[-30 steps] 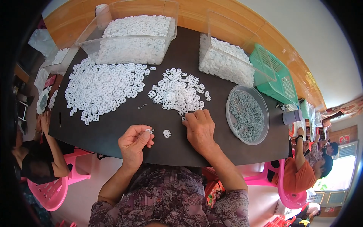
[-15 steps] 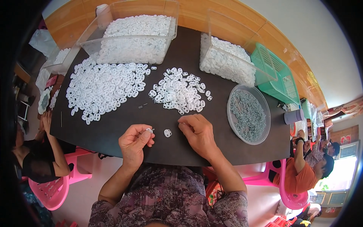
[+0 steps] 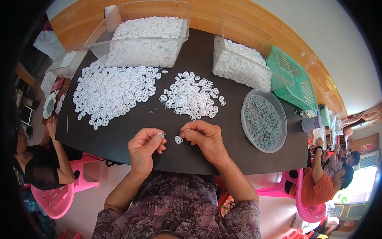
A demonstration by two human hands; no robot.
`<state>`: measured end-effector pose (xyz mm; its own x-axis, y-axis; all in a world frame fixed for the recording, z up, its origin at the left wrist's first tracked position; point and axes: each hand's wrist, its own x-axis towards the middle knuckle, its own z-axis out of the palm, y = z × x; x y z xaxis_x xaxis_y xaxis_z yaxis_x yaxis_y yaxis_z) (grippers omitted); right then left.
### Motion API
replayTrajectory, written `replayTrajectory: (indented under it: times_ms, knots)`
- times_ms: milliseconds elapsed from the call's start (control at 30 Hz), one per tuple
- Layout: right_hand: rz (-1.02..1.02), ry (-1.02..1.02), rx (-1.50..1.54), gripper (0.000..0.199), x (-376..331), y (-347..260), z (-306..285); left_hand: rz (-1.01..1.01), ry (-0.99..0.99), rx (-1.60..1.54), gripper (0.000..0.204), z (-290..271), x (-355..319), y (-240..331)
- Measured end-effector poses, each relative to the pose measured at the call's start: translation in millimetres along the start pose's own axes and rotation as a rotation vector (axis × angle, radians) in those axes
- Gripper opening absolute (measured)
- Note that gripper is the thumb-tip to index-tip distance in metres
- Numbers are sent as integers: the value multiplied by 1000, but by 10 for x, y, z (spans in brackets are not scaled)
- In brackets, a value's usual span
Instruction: The recorder is assembling small white plastic components by hand on a workbench.
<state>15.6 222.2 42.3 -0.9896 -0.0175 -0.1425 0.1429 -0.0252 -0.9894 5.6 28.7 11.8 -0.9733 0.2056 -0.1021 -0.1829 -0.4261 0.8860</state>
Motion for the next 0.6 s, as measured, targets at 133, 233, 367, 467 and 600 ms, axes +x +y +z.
replayTrajectory:
  times_ms: [133,233,367,467,600]
  knots:
    - [-14,-5,-33,13,9,2,92,-13,-30,-9,16,16,-11,14]
    - [-27,25,-21,14,-9,-5,157,-14,-27,-10,15,56,-19,52]
    - [-75,9,17,17,10,52,161,-42,-56,-24,16,68,-30,56]
    - [-66,31,31,17,23,50,182,-7,-39,-35,17,92,-39,51]
    - [-67,41,82,14,32,25,240,25,-9,12,19,113,-75,35]
